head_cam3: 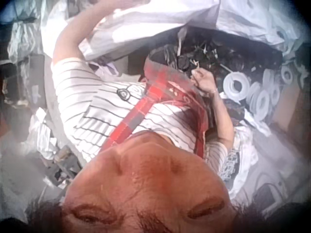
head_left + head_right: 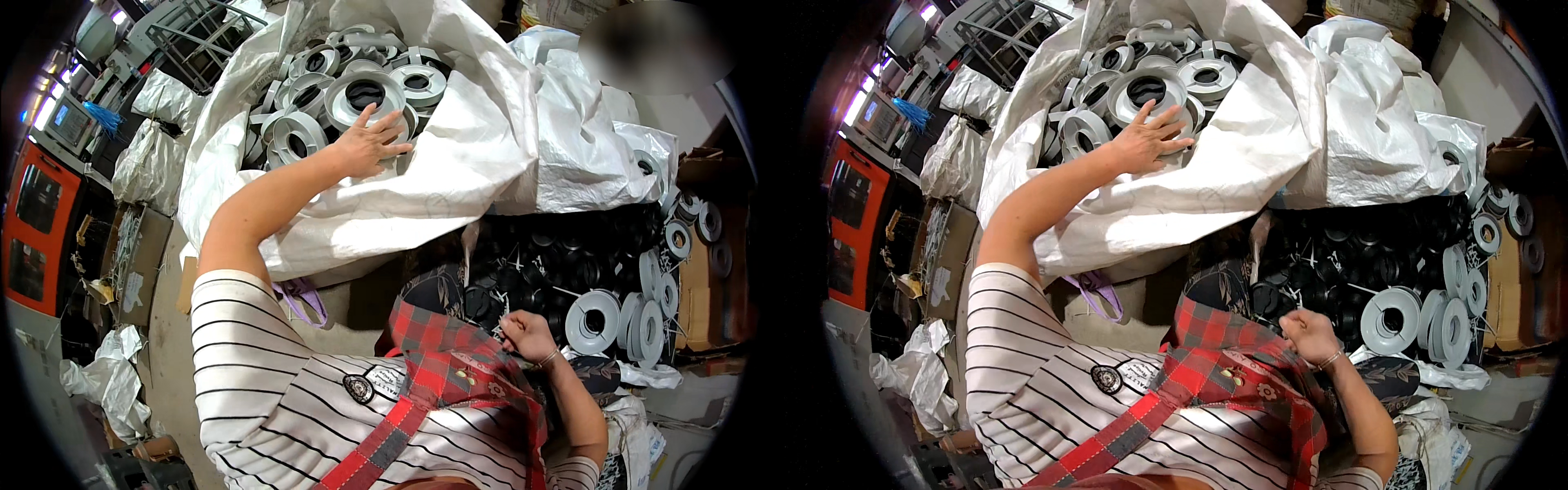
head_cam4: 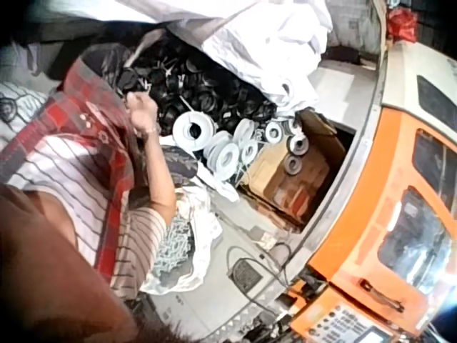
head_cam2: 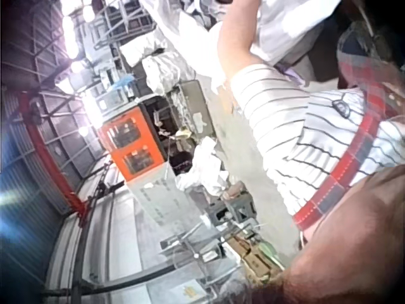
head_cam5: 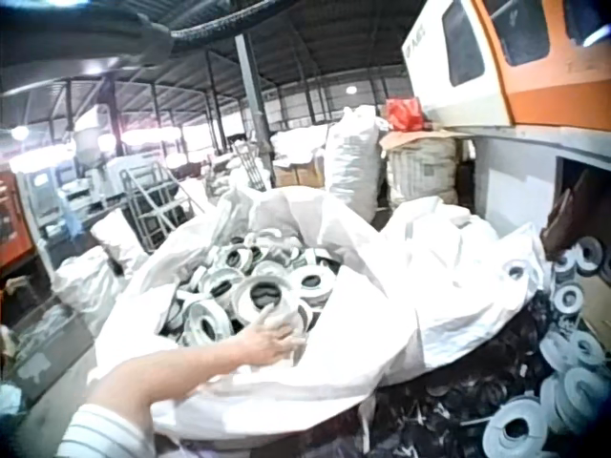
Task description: The person repeatedly picks up white circular plastic rings and black circular inserts from large piles. They fit the black inserts into the center of the white rings by hand and place the assembled units into a growing stack. The process is continuous and repetitive throughout the clip.
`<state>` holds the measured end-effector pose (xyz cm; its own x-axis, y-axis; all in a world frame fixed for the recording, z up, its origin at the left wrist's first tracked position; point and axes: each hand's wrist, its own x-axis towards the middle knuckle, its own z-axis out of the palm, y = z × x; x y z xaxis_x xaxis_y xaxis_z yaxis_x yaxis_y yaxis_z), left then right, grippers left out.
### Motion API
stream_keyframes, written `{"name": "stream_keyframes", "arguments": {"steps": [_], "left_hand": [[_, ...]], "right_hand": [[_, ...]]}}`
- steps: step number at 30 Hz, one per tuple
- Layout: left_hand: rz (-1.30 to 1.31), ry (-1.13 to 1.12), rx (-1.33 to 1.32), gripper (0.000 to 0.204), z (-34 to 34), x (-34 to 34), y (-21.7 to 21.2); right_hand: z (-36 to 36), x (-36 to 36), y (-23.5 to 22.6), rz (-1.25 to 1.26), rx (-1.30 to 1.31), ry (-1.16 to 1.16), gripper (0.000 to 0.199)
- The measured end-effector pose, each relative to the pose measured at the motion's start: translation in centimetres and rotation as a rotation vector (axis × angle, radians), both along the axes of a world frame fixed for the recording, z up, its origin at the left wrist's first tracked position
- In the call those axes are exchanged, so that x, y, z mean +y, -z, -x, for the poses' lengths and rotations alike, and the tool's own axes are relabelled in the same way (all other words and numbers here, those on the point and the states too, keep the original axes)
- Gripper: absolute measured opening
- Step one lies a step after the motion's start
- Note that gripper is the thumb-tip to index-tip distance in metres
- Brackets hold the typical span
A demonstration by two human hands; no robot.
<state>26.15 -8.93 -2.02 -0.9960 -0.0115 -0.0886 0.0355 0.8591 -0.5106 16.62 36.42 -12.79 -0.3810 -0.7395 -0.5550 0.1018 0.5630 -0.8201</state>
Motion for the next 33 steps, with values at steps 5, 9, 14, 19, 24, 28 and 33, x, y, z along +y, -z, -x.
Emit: {"name": "stream_keyframes", "arguments": {"steps": [5,9,14,19,24,28,33], "left_hand": [[0.038,-0.212,0.188,0.058,-1.1,-7.1,3.3],[-0.110,-0.892,0.072,0.056,-10.4,-17.9,6.9],[-0.237,-1.337,-0.084,0.041,-18.0,-20.1,9.7],[-0.293,-1.333,-0.066,0.036,-20.9,-23.9,11.0],[-0.502,-0.873,0.507,0.033,-9.7,-18.8,2.5],[-1.006,-0.332,0.827,0.035,-4.7,-4.6,-3.5],[-1.513,-0.037,0.114,0.029,-0.1,18.6,-5.9]], "right_hand": [[0.4,0.5,1.5,-0.014,-0.009,0.076,0.029],[0.3,0.0,0.3,-0.046,0.044,0.133,0.029],[3.2,3.2,2.5,-0.131,0.799,0.051,0.041],[10.1,7.4,3.1,-0.419,1.150,0.077,0.088],[12.6,10.8,9.8,-0.731,1.244,-0.313,0.097],[12.2,6.7,6.2,-0.780,1.222,-0.249,0.059],[11.0,8.7,8.9,-0.217,1.279,0.209,0.044]]}}
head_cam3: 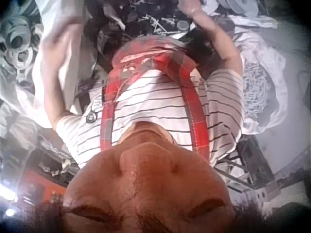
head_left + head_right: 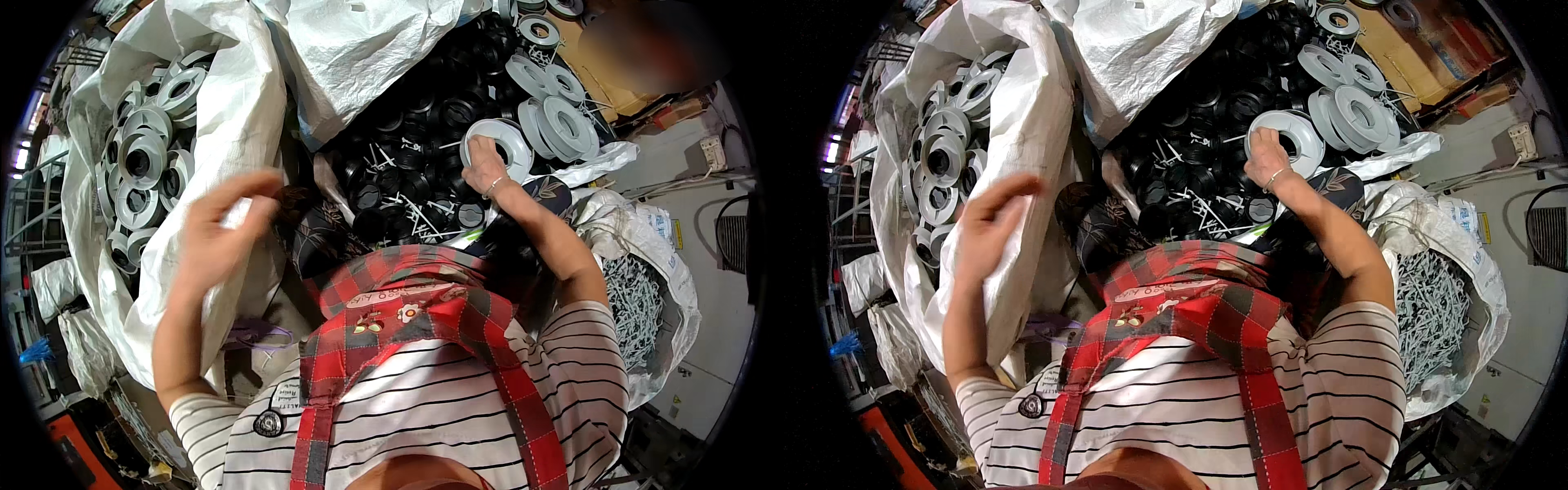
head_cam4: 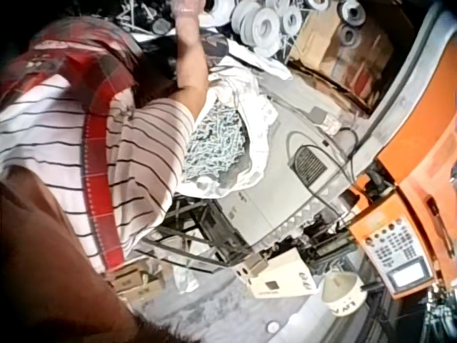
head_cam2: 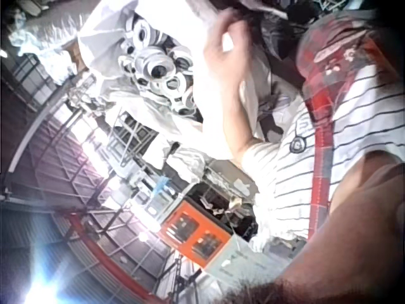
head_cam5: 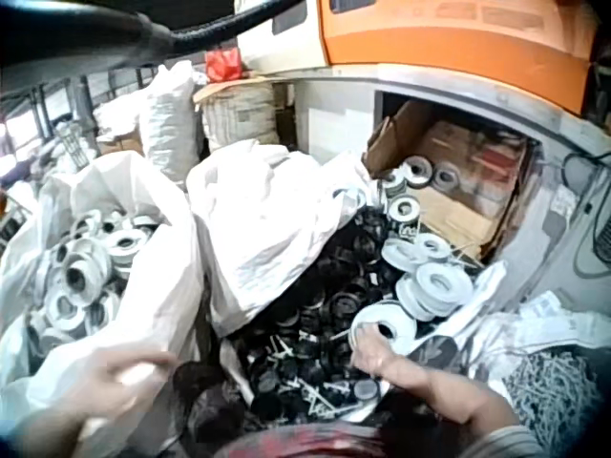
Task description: The person repeatedly picks up white circular plastic rings and black circular inserts from large piles. They fit the black inserts into the center of the white rings by hand and place the assembled units into a growing stack. The process is continuous and repetitive throughout the clip.
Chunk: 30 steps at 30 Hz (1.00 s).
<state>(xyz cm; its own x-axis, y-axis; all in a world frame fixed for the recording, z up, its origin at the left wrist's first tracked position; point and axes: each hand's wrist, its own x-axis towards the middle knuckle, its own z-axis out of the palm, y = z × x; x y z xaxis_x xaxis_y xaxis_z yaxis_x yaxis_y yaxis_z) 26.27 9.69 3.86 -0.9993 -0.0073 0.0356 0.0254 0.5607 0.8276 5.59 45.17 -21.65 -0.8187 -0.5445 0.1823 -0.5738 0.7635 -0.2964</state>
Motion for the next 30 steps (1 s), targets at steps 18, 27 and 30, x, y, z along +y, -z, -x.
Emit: {"name": "stream_keyframes", "arguments": {"steps": [18,27,30], "left_hand": [[-0.974,-0.340,-0.443,0.029,5.3,9.9,18.9],[-1.220,-0.365,-0.312,0.039,6.5,11.1,19.0],[-1.336,-0.282,-0.292,0.040,6.8,13.3,18.0]], "right_hand": [[7.7,-4.6,1.1,-0.113,-0.162,0.212,0.032],[-1.8,-5.1,-3.7,0.556,-0.220,-0.342,0.014],[-4.7,-5.0,-7.9,0.553,-0.520,-0.328,0.020]]}}
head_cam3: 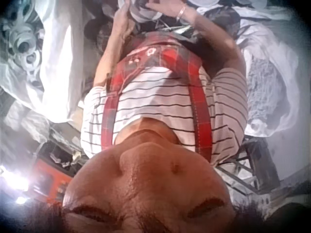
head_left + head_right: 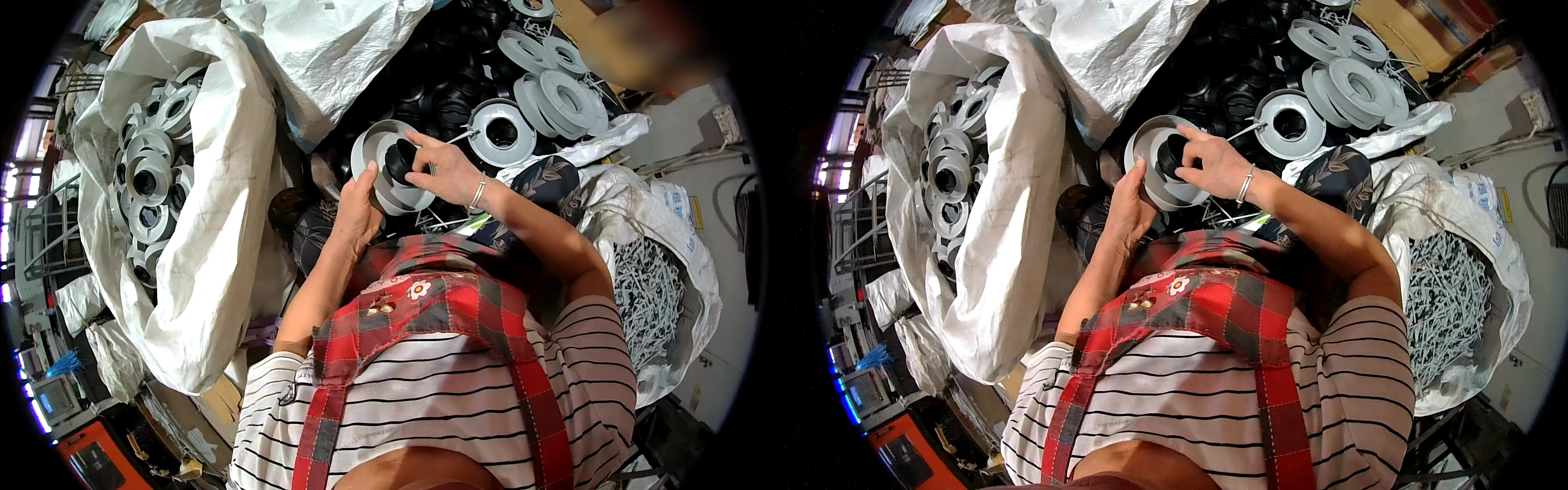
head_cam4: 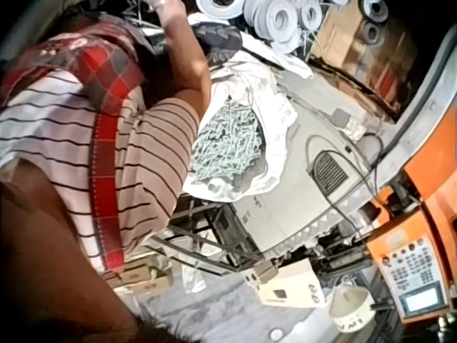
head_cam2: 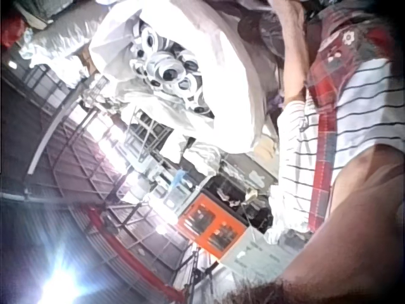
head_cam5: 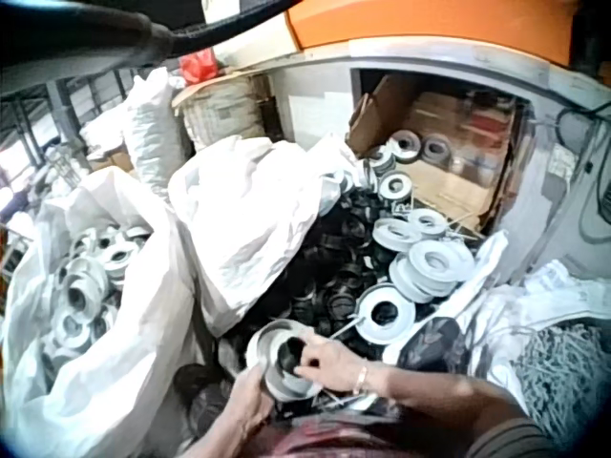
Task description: The person repeatedly picks up white circular plastic rings and black circular inserts from large piles. They fit the black inserts into the center of the white rings by hand and place the assembled units into a growing stack. The process is continuous and repetitive throughout the clip.
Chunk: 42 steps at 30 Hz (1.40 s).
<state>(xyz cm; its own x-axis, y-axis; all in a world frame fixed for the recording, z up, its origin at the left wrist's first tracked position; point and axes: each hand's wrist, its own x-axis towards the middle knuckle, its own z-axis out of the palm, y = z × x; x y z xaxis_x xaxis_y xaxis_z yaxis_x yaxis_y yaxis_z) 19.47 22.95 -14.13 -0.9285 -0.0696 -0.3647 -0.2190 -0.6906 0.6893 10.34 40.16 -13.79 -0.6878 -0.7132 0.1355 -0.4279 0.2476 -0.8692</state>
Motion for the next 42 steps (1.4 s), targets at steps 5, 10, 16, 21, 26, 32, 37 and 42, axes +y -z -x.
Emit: {"name": "stream_keyframes", "arguments": {"steps": [5,10,16,21,26,32,37,42], "left_hand": [[0.168,0.092,0.030,0.039,-0.9,0.1,-1.0],[0.142,0.218,-0.057,0.040,-1.5,-1.1,-2.3],[0.074,0.320,-0.068,0.039,-1.7,-1.9,-2.2],[0.224,0.141,0.144,0.043,-2.0,0.3,-1.6],[0.787,0.122,0.167,0.046,-2.3,-1.9,-2.0],[1.305,0.622,0.231,0.085,-2.7,-3.0,-0.6],[0.936,0.520,0.094,0.070,-1.9,-1.8,1.7],[0.681,0.284,0.018,0.084,0.5,0.9,3.0]], "right_hand": [[-1.0,0.1,-3.1,-0.271,0.172,0.081,0.069],[-1.8,0.2,-3.9,-0.271,0.446,-0.204,0.069],[-1.2,0.6,-4.0,-0.196,0.603,-0.391,0.071],[-0.5,0.0,-2.4,-0.113,-0.262,0.183,0.068],[2.5,1.8,-1.8,-0.315,-0.643,-0.062,0.049],[13.3,10.8,8.1,-0.961,0.590,0.370,0.054],[15.4,9.8,6.5,-1.292,0.513,0.235,0.043],[11.2,7.5,-0.4,-0.877,0.312,0.195,0.043]]}}
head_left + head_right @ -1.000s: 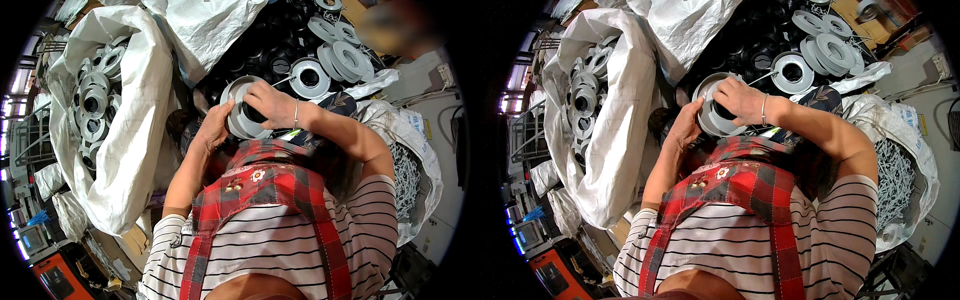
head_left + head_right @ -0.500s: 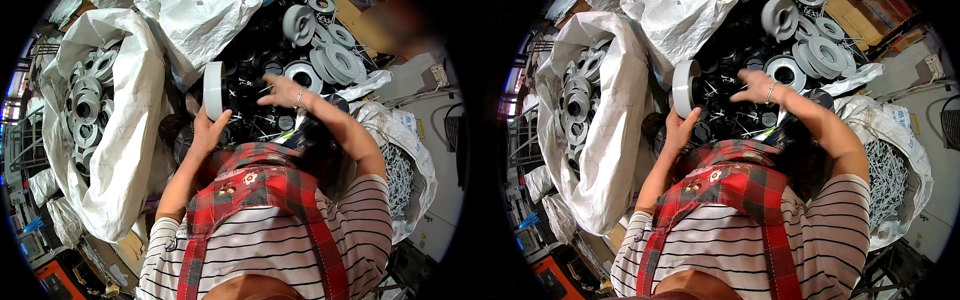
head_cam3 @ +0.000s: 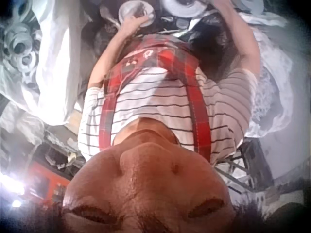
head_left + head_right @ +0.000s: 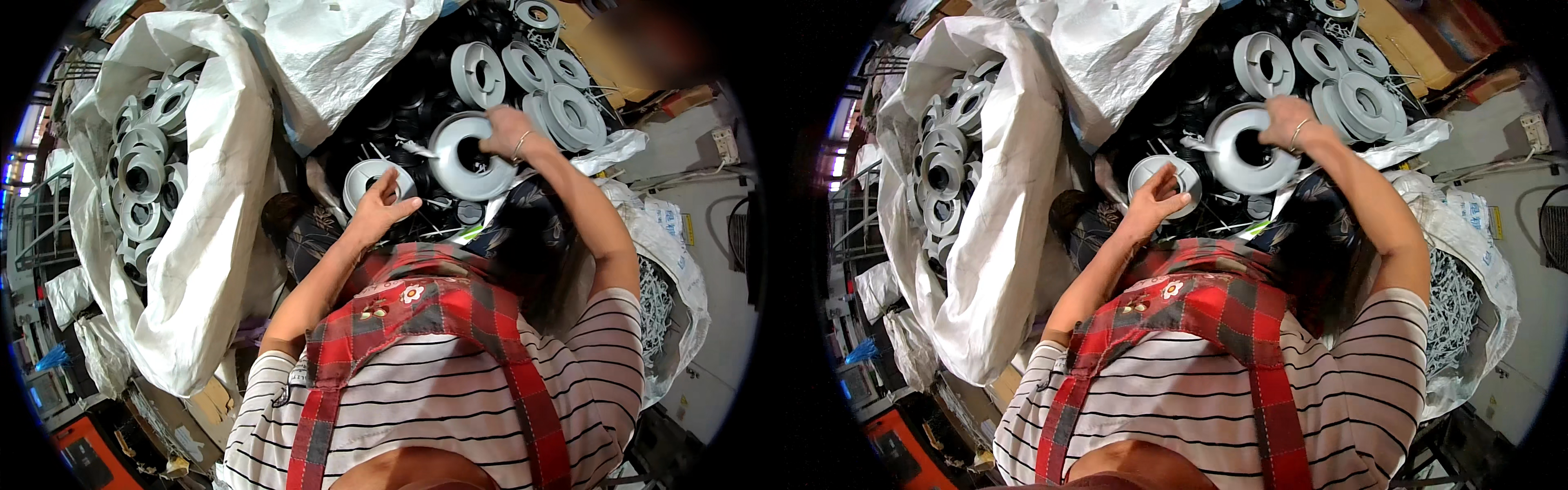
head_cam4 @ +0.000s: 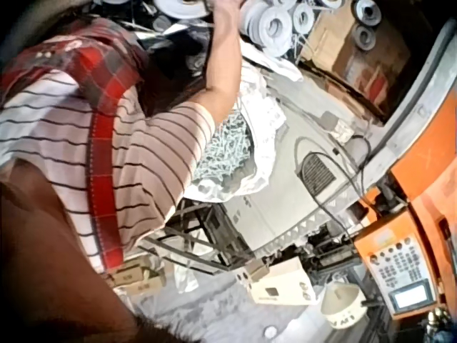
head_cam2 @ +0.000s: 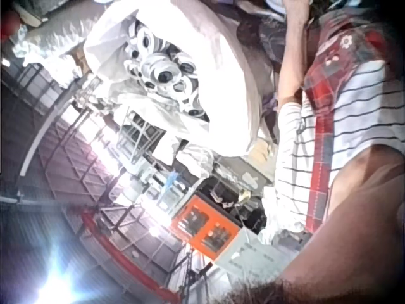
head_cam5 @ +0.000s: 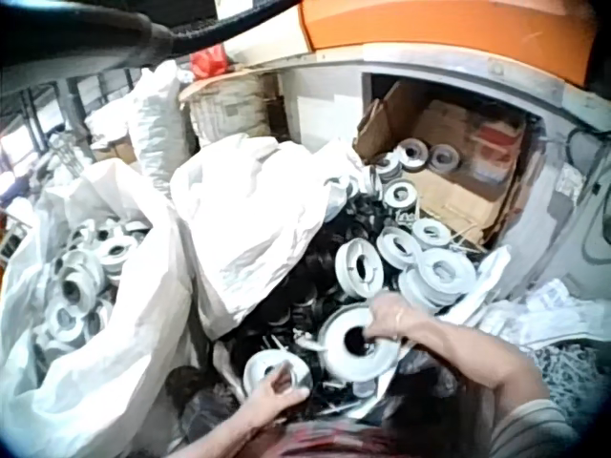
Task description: The person repeatedly picks up white circular plastic rings and black circular inserts from large piles. They fit the black inserts into the center of the white rings by hand and place the assembled units into a growing stack. The process is continuous and repetitive throughout the clip.
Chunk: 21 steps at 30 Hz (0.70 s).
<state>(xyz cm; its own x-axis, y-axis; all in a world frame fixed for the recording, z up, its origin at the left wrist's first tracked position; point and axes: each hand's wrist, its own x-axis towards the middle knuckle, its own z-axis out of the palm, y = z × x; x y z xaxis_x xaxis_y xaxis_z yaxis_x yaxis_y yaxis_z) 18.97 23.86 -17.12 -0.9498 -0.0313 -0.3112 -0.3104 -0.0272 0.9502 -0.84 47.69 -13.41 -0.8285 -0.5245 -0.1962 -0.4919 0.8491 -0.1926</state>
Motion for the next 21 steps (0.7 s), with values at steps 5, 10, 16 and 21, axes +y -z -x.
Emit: {"name": "stream_keyframes", "arguments": {"steps": [5,10,16,21], "left_hand": [[-0.722,-0.168,-0.340,0.030,1.5,1.4,-1.5],[-0.550,-0.115,-0.178,0.029,1.2,-1.2,-2.4],[-0.456,-0.288,-0.050,0.036,1.2,-2.5,-1.9],[-0.778,-0.284,-0.106,0.040,1.1,-0.4,-1.5]], "right_hand": [[-2.4,-3.4,2.2,0.321,-0.519,0.046,0.052],[0.5,-4.3,11.5,0.011,0.096,0.042,0.025],[-1.7,-5.9,7.6,0.301,-0.001,-0.037,0.019],[-9.0,-6.1,-0.1,0.636,-0.441,-0.242,0.027]]}}
